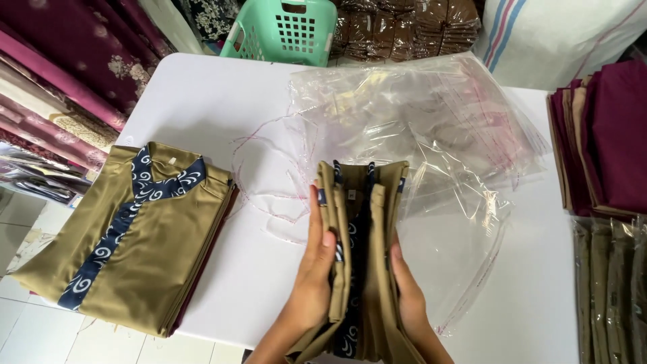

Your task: Packing folded shirts into clear plastic bags and sealing them at a packaging station.

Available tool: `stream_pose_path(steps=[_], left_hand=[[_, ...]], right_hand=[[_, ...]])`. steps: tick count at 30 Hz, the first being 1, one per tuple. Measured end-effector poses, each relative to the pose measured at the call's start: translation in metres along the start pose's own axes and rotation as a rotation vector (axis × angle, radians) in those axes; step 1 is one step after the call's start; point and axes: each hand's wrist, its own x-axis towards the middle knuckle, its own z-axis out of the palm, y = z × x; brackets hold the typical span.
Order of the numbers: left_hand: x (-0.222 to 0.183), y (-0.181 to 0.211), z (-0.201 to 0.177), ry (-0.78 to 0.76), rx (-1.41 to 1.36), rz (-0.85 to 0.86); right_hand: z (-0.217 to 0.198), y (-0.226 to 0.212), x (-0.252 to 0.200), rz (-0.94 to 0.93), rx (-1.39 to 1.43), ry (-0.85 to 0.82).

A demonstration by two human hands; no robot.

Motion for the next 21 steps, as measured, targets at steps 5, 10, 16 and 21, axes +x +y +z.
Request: stream_pose_path(steps=[5, 10, 16, 21], left_hand=[[0.002, -0.009, 0.012, -0.071, 0.190, 0.176], [0.007, -0.051, 0.007, -0.101, 0.389, 0.164], [0.014, -0.065, 0.000, -0.206, 0.054, 0.141], [0.008, -0.009, -0.011, -0.343, 0.082, 0.045]], right_hand=[[0.013, -0.004, 0.006, -0.233, -0.245, -0.366], [0.004, -0.002, 0.007, -0.261, -0.547, -0.324], [0.002, -0.016, 0.006, -0.329, -0.677, -0.514], [-0.013, -0.021, 0.013, -0.171, -0.693, -0.375]])
